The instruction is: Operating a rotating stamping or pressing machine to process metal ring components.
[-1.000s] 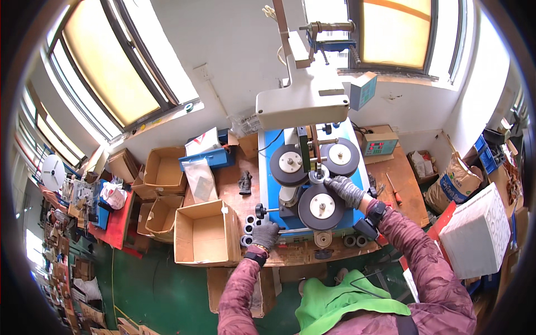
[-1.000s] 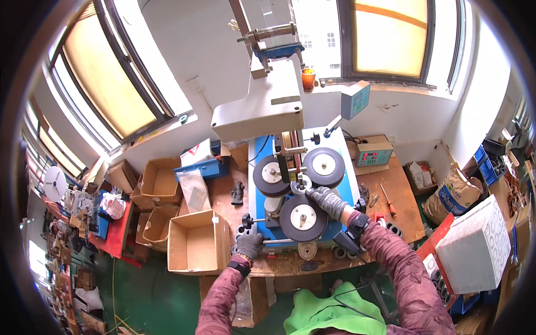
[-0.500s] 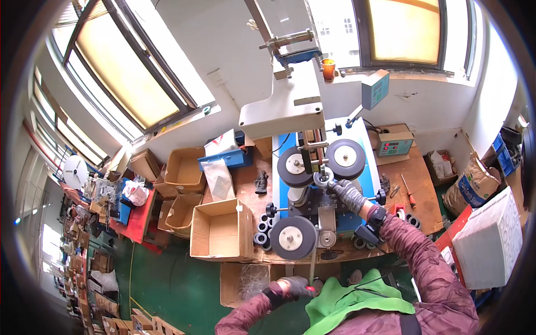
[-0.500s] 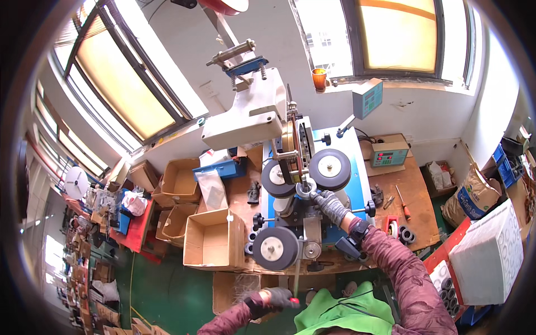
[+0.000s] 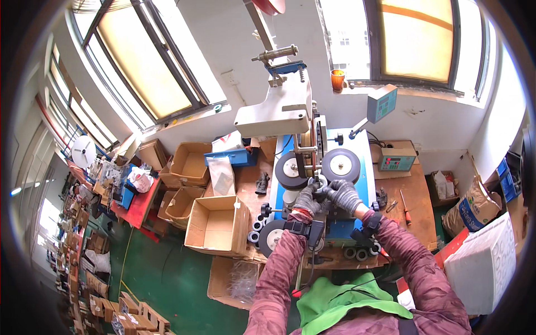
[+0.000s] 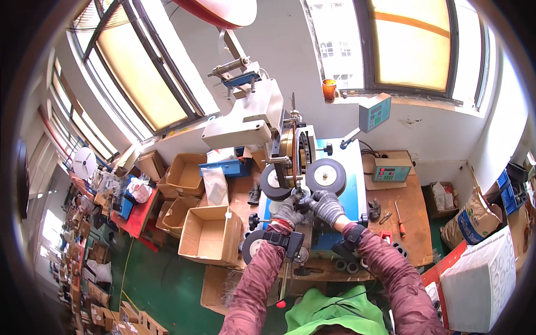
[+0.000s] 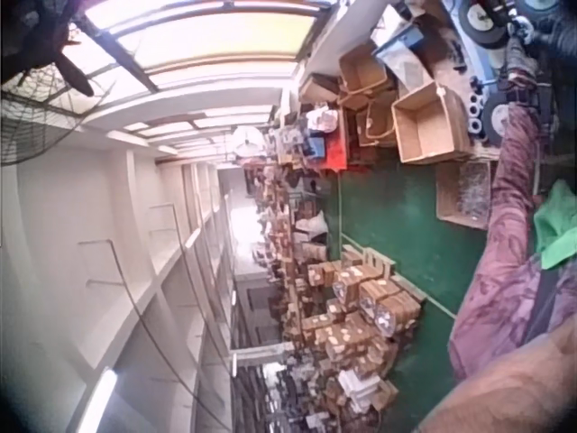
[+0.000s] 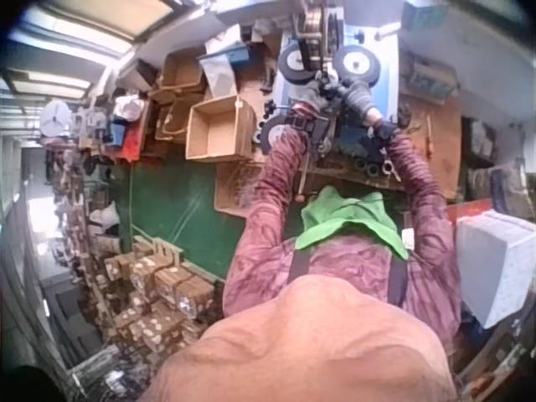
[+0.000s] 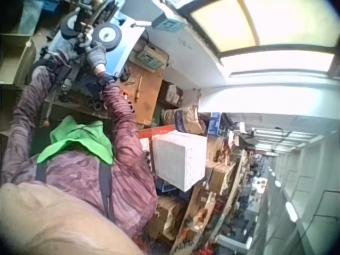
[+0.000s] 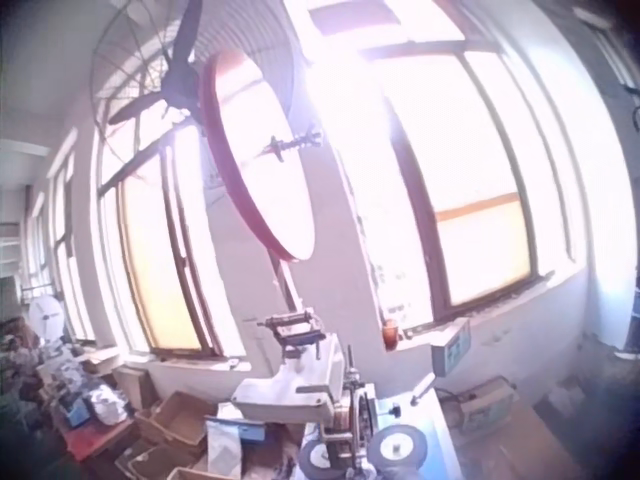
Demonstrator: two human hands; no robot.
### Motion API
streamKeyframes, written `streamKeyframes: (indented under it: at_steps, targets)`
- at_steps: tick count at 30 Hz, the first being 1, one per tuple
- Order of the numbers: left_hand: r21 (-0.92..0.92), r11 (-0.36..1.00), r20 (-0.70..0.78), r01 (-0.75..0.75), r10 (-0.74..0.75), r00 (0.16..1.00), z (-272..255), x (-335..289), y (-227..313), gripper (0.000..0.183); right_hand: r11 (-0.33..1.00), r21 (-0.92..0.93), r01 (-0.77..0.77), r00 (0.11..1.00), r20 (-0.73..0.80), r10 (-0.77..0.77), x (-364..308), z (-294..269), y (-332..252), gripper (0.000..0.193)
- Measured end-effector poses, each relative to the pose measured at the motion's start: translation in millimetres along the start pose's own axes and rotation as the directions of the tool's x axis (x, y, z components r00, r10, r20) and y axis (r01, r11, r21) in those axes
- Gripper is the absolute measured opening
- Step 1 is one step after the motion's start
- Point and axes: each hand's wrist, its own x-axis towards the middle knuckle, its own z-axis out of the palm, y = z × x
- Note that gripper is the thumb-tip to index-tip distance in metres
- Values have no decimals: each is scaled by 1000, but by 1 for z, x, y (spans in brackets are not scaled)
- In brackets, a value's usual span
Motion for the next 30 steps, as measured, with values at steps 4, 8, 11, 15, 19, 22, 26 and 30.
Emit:
streamKeyframes:
  at_steps: [4,8,11,15,19,22,26,30]
  targets:
    - [3,1000,13,-1,1,1000,-6,7,-5,17,905,42,423,865,-315,-390,22,-12,-14,23]
    - [2,1000,26,8,-8,1000,0,-1,-4,16,949,149,279,956,-141,-259,34,-5,-19,23]
    - [85,993,32,-77,74,997,3,-4,-8,16,895,191,403,912,-158,-378,41,-6,-19,22]
    - [47,987,-4,-150,151,989,-2,-12,-27,17,874,-29,486,873,58,-484,38,-19,-21,21]
    - [-83,953,-116,-291,281,953,-10,-38,-55,28,979,74,189,951,236,-201,1,-27,-5,29]
    - [-165,938,-68,-304,297,953,-4,-48,-67,31,951,170,258,933,211,-291,-4,-15,1,34]
    - [-68,912,-93,-404,397,913,-4,-39,-75,35,963,257,83,959,241,-147,23,7,-1,29]
    - [531,723,-18,-441,530,848,-51,-43,-121,32,824,-43,565,819,147,-554,4,29,39,23]
